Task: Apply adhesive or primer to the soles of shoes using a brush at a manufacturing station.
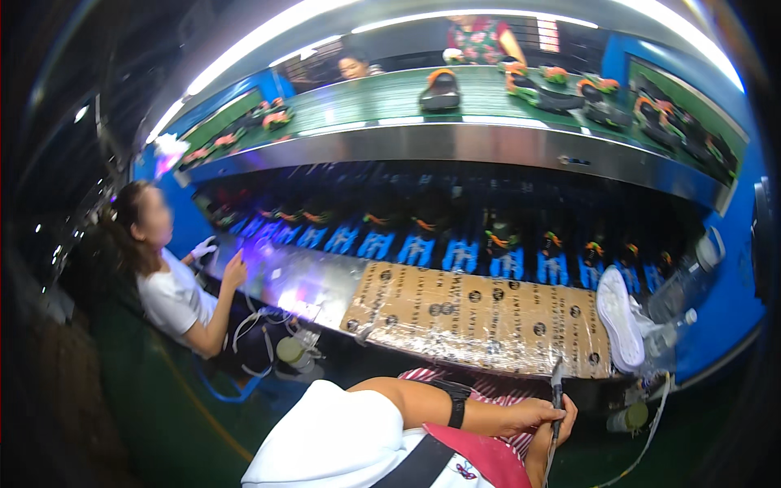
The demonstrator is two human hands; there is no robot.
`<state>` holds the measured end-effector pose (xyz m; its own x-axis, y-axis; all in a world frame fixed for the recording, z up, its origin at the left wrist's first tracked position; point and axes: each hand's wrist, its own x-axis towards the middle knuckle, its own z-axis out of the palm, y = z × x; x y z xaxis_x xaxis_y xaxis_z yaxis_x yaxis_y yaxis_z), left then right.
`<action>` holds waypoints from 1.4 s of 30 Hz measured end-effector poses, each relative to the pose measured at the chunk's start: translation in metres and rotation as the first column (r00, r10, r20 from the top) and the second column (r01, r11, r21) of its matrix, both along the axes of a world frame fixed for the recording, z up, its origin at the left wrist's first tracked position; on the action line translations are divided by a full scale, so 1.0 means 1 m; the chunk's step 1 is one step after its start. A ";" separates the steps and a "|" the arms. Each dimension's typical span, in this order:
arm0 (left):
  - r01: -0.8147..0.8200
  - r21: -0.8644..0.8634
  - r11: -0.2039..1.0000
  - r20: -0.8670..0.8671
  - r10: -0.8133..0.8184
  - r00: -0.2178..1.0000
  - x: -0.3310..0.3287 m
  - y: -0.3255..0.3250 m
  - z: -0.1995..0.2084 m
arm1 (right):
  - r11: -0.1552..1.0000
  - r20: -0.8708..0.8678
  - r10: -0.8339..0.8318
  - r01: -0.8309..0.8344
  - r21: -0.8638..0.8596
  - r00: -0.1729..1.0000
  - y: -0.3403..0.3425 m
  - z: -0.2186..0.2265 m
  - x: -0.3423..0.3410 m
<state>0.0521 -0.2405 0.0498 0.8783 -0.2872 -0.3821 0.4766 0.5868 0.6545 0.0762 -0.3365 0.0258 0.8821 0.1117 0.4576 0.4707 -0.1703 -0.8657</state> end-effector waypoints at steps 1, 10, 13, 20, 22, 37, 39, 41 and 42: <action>-0.032 -0.001 0.999 0.003 0.032 0.999 0.000 0.001 0.001 | 0.999 -0.025 0.012 -0.011 0.032 1.000 0.000 -0.008 0.002; -0.109 0.004 0.994 -0.083 0.109 0.991 -0.009 0.003 -0.012 | 0.993 -0.176 0.115 -0.108 0.048 0.978 0.001 -0.015 -0.005; -0.083 0.011 0.996 -0.094 0.084 0.992 -0.010 0.005 -0.014 | 0.979 -0.352 0.204 -0.180 0.100 0.914 -0.005 -0.021 -0.003; -0.125 0.066 0.990 -0.122 0.132 0.984 -0.003 0.007 -0.025 | 0.913 -0.328 0.399 -0.338 0.230 0.856 0.004 0.008 -0.010; -0.132 0.063 0.989 -0.114 0.138 0.984 -0.002 0.007 -0.027 | 0.901 -0.325 0.424 -0.357 0.246 0.845 0.006 0.011 -0.009; -0.125 0.008 0.992 -0.126 0.125 0.984 0.002 0.008 -0.038 | 0.928 -0.332 0.366 -0.313 0.203 0.869 0.002 -0.004 -0.009; -0.094 0.042 0.995 -0.141 0.099 0.985 -0.007 0.014 -0.006 | 0.909 -0.537 0.415 -0.302 0.288 0.735 0.003 0.018 -0.015; -0.083 0.041 0.996 -0.127 0.088 0.988 0.001 0.006 -0.030 | 0.907 -0.452 0.415 -0.321 0.272 0.790 -0.002 0.001 -0.014; -0.109 0.045 0.993 -0.118 0.114 0.986 0.003 0.006 -0.044 | 0.893 -0.365 0.444 -0.370 0.257 0.818 -0.002 -0.009 -0.012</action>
<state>0.0548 -0.2349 0.0058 0.8512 -0.1734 -0.4954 0.4861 0.6166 0.6193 0.0642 -0.3386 0.0169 0.8817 0.4571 0.1167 0.0675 0.1227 -0.9901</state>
